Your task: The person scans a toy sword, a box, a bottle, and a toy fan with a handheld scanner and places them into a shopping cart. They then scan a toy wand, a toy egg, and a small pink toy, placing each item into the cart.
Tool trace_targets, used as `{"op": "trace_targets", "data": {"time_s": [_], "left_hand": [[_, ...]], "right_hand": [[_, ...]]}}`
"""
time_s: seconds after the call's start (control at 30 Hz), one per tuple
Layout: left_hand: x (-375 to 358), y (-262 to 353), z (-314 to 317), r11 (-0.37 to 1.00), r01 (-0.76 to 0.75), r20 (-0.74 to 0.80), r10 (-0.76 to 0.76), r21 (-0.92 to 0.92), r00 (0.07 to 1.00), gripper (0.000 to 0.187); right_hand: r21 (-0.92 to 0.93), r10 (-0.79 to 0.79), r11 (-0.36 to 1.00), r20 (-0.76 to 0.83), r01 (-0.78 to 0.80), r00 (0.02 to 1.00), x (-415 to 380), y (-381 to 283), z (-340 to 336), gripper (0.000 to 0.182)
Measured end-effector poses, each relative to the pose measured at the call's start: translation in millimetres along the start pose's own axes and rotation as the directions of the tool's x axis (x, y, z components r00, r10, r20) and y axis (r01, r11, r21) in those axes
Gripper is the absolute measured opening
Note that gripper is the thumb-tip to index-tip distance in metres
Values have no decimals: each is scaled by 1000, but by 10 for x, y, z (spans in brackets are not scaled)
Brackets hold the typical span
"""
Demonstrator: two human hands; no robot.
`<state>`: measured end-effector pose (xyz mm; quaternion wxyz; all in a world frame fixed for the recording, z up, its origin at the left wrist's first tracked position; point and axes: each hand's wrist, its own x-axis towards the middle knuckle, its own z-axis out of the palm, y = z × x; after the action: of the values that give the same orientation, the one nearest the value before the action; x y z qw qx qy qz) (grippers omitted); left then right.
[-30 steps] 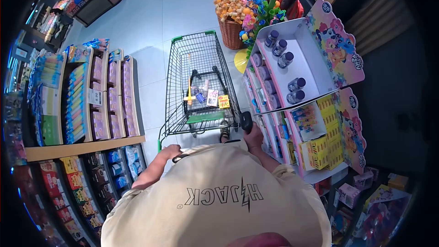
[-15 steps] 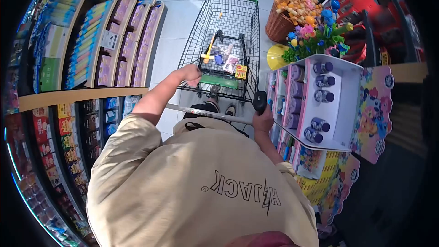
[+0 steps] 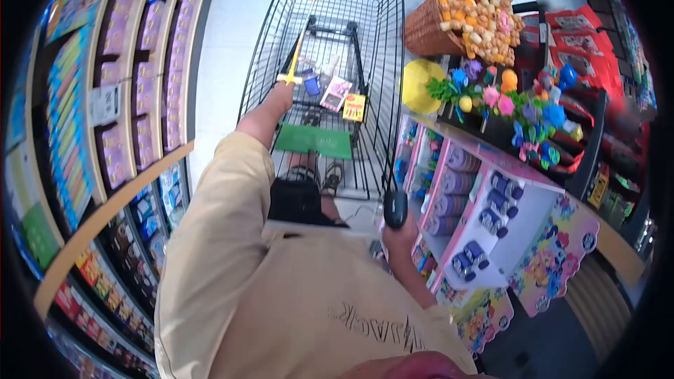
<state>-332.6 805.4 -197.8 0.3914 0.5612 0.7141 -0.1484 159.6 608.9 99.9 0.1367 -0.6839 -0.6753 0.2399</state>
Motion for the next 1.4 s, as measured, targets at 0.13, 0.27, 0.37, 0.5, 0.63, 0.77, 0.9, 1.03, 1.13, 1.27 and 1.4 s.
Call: {"op": "trace_targets", "data": {"time_s": [0.13, 0.27, 0.37, 0.5, 0.63, 0.77, 0.9, 1.03, 1.13, 1.27, 1.4], "left_hand": [[793, -152, -137, 979, 19, -148, 12, 202, 989, 58], [1260, -337, -167, 963, 17, -208, 42, 270, 977, 59], [1467, -558, -84, 918, 26, -243, 77, 395, 967, 35], [1540, -626, -354, 924, -37, -91, 77, 381, 993, 33], [1040, -473, -804, 944, -158, -192, 219, 290, 957, 52], [560, -163, -1040, 957, -182, -504, 44, -227, 863, 50], [101, 77, -1379, 856, -307, -657, -50, -417, 753, 46], [-685, 405, -1829, 595, -358, -530, -138, -720, 836, 37], [-1841, 1104, -2450, 351, -452, -472, 32, -820, 881, 34], [-2494, 1769, -2752, 474, -541, -367, 413, -694, 833, 36], [-2403, 2700, -3047, 642, -537, -160, 549, -547, 820, 39]], "right_hand": [[32, 47, 998, -2, -47, 999, 357, -397, 130, 32], [9, 117, 993, 85, -118, 990, 534, -580, 211, 36], [-15, 121, 993, 79, -121, 989, 631, -682, 266, 35], [-55, 76, 996, 81, -72, 994, 853, -866, 251, 35], [-9, 48, 999, 19, -48, 999, 1017, -995, 260, 30], [42, 67, 997, 12, -67, 998, 1214, -1182, 146, 33], [31, 14, 999, -25, -13, 1000, 1237, -1123, 196, 42], [61, -32, 997, -74, 36, 997, 1329, -1041, 238, 52], [71, -15, 997, -92, 21, 996, 1423, -1068, 168, 54], [130, -6, 991, -60, 14, 998, 1579, -1093, 54, 48], [195, -96, 974, -100, 114, 990, 1736, -1051, 5, 48]]}}
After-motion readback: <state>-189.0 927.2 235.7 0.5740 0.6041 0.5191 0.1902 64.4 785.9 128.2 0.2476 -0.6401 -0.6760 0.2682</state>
